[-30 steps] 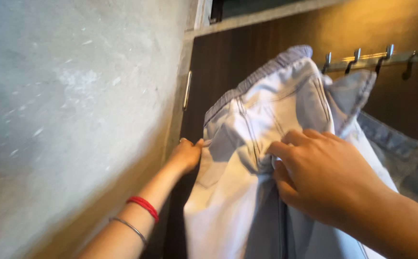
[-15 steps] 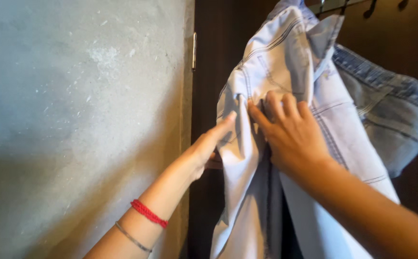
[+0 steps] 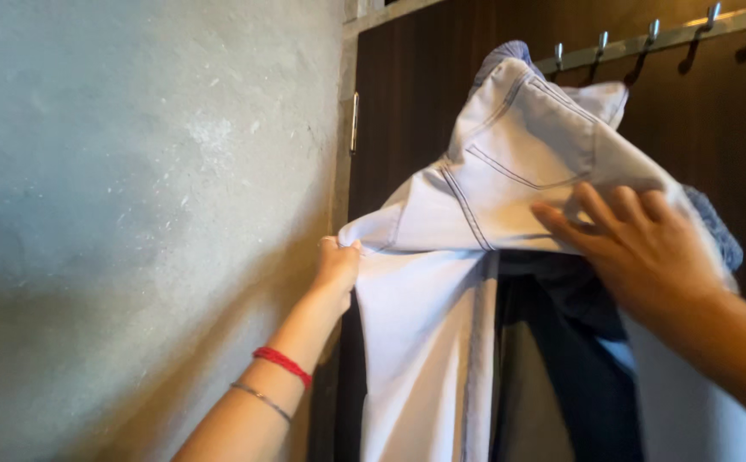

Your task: The person picks up a pair of light blue jeans from a pile on the floor, shakes them out, and hangs them on a wall-mounted hook. They then pick up a pair of brown trousers, shake them out, and hang them on the same hook next to the jeans.

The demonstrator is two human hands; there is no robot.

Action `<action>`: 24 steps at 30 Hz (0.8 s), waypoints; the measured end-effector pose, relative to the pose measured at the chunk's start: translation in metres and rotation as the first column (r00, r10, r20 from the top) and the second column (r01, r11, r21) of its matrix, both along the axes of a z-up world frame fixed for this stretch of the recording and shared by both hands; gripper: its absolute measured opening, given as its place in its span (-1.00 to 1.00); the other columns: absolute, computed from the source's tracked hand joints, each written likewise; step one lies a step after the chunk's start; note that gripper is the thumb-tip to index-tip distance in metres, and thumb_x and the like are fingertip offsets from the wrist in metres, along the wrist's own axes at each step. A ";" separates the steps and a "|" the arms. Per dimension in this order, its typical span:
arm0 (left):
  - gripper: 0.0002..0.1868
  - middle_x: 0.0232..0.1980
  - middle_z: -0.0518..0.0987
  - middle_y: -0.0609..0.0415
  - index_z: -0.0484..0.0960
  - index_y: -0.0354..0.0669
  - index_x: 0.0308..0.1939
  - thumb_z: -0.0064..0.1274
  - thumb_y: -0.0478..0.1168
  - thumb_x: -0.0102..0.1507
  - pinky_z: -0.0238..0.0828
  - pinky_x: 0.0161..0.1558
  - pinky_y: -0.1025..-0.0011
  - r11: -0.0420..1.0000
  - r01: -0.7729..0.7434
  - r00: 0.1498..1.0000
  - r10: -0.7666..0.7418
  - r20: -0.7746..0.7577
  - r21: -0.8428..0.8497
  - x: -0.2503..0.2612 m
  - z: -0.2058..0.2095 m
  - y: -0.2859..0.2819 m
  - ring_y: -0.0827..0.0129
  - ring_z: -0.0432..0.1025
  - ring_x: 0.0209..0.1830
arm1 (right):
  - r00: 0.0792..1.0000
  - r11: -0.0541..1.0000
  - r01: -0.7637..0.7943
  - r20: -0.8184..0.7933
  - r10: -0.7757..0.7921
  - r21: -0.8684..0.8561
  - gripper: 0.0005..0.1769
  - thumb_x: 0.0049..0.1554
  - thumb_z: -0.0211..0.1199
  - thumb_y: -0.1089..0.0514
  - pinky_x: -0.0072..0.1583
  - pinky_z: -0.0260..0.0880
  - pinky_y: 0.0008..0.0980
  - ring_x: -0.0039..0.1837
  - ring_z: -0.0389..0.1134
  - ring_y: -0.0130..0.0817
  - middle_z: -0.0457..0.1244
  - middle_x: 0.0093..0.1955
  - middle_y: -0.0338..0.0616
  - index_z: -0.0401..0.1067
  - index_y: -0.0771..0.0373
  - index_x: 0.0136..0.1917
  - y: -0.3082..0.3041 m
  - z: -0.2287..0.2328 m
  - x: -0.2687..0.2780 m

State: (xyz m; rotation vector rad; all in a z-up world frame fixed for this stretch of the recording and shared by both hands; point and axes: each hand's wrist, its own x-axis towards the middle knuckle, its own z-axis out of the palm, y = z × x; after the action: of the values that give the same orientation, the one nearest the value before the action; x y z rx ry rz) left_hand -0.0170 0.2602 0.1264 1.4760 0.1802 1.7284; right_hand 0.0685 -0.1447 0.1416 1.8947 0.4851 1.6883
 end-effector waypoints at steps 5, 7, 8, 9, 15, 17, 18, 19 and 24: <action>-0.71 -0.13 0.59 -0.31 0.37 -0.36 0.07 -0.04 -0.17 0.42 0.39 -0.06 0.06 0.854 -0.484 0.873 0.457 0.167 0.190 0.050 -0.008 -0.017 -0.17 0.50 -0.08 | 0.977 0.999 -0.044 0.208 0.045 -0.012 0.11 0.06 0.18 -0.17 0.37 0.20 -0.17 0.39 0.15 -0.17 -0.03 0.56 -0.10 -0.42 -0.14 0.67 -0.010 -0.008 0.053; -0.65 -0.16 0.58 -0.31 0.40 -0.35 0.05 -0.03 -0.09 0.42 0.38 -0.10 0.06 0.851 -0.485 0.872 0.454 0.180 0.201 0.050 -0.026 -0.021 -0.15 0.49 -0.12 | 0.966 0.992 -0.127 0.223 0.130 -0.028 0.12 0.05 0.24 -0.11 0.34 0.21 -0.18 0.38 0.17 -0.12 0.00 0.56 -0.07 -0.40 -0.08 0.65 -0.006 -0.022 0.060; -0.62 -0.17 0.58 -0.31 0.42 -0.35 0.03 -0.02 -0.04 0.42 0.37 -0.11 0.05 0.848 -0.488 0.871 0.455 0.185 0.208 0.047 -0.035 -0.022 -0.14 0.49 -0.14 | 0.987 0.987 -0.082 0.125 0.099 -0.135 0.12 0.09 0.25 -0.09 0.38 0.16 -0.05 0.42 0.12 0.03 -0.06 0.57 0.06 -0.43 -0.08 0.65 -0.004 -0.029 0.060; -0.57 -0.20 0.60 -0.25 0.44 -0.34 -0.02 -0.01 0.03 0.39 0.40 -0.12 0.11 0.898 -0.402 0.914 0.382 0.135 0.180 0.041 -0.042 -0.022 -0.03 0.51 -0.18 | 0.998 0.969 -0.046 0.029 0.055 -0.241 0.12 0.12 0.26 -0.08 0.42 0.11 0.07 0.45 0.06 0.17 -0.12 0.58 0.18 -0.46 -0.09 0.64 -0.002 -0.036 0.060; -0.20 -0.22 0.59 -0.02 0.56 -0.31 -0.10 0.07 0.44 0.14 0.44 -0.10 0.36 1.000 0.008 0.992 -0.008 -0.128 -0.002 -0.014 -0.053 -0.037 0.33 0.48 -0.21 | 0.867 0.889 -0.434 -0.336 0.368 -0.147 -0.46 0.11 0.23 -0.12 0.36 0.26 -0.22 0.37 0.24 -0.17 0.19 0.31 -0.14 0.30 0.08 0.30 0.032 -0.077 0.028; -0.10 -0.17 0.60 0.04 0.55 -0.26 -0.03 0.05 0.53 0.04 0.42 -0.07 0.41 0.995 0.100 0.974 -0.103 -0.203 -0.021 -0.028 -0.057 -0.054 0.39 0.47 -0.17 | 0.616 0.799 -0.514 -0.514 0.597 0.312 -0.57 0.14 0.16 -0.22 0.30 0.38 -0.31 0.19 0.41 -0.25 0.39 0.05 -0.20 0.48 0.02 0.15 0.052 -0.078 0.001; -0.07 -0.12 0.61 0.01 0.54 -0.27 0.01 0.04 0.54 0.03 0.41 -0.04 0.41 0.991 0.130 0.969 -0.124 -0.211 0.015 -0.035 -0.067 -0.064 0.36 0.47 -0.12 | 0.462 0.705 -0.466 -0.532 0.709 0.534 -0.55 0.15 0.14 -0.24 0.23 0.44 -0.29 0.10 0.47 -0.15 0.43 -0.04 -0.08 0.51 0.07 0.11 0.061 -0.079 -0.012; -0.04 -0.07 0.62 -0.03 0.54 -0.28 0.06 0.02 0.55 0.03 0.39 -0.01 0.40 0.986 0.160 0.965 -0.145 -0.220 0.052 -0.041 -0.081 -0.077 0.33 0.47 -0.08 | 0.304 0.580 -0.367 -0.496 0.814 0.727 -0.51 0.16 0.13 -0.26 0.17 0.50 -0.25 0.01 0.53 -0.04 0.46 -0.12 0.04 0.55 0.14 0.07 0.066 -0.079 -0.021; -0.11 0.10 0.65 -0.04 0.50 -0.22 0.19 0.12 0.40 0.04 0.33 0.12 0.30 0.953 0.207 0.962 -0.157 -0.223 0.221 -0.062 -0.143 -0.137 0.29 0.49 0.14 | -0.019 0.360 -0.266 -0.378 0.925 0.894 -0.42 0.18 0.24 -0.24 -0.02 0.46 -0.15 -0.19 0.50 -0.03 0.46 -0.28 0.16 0.61 0.38 -0.07 0.101 -0.086 -0.006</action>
State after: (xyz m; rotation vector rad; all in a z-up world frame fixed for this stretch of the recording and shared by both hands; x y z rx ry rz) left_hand -0.0794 0.1230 -0.0166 1.7899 -0.0643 1.4892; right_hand 0.0624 -0.0435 0.0552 3.5055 1.8062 0.9228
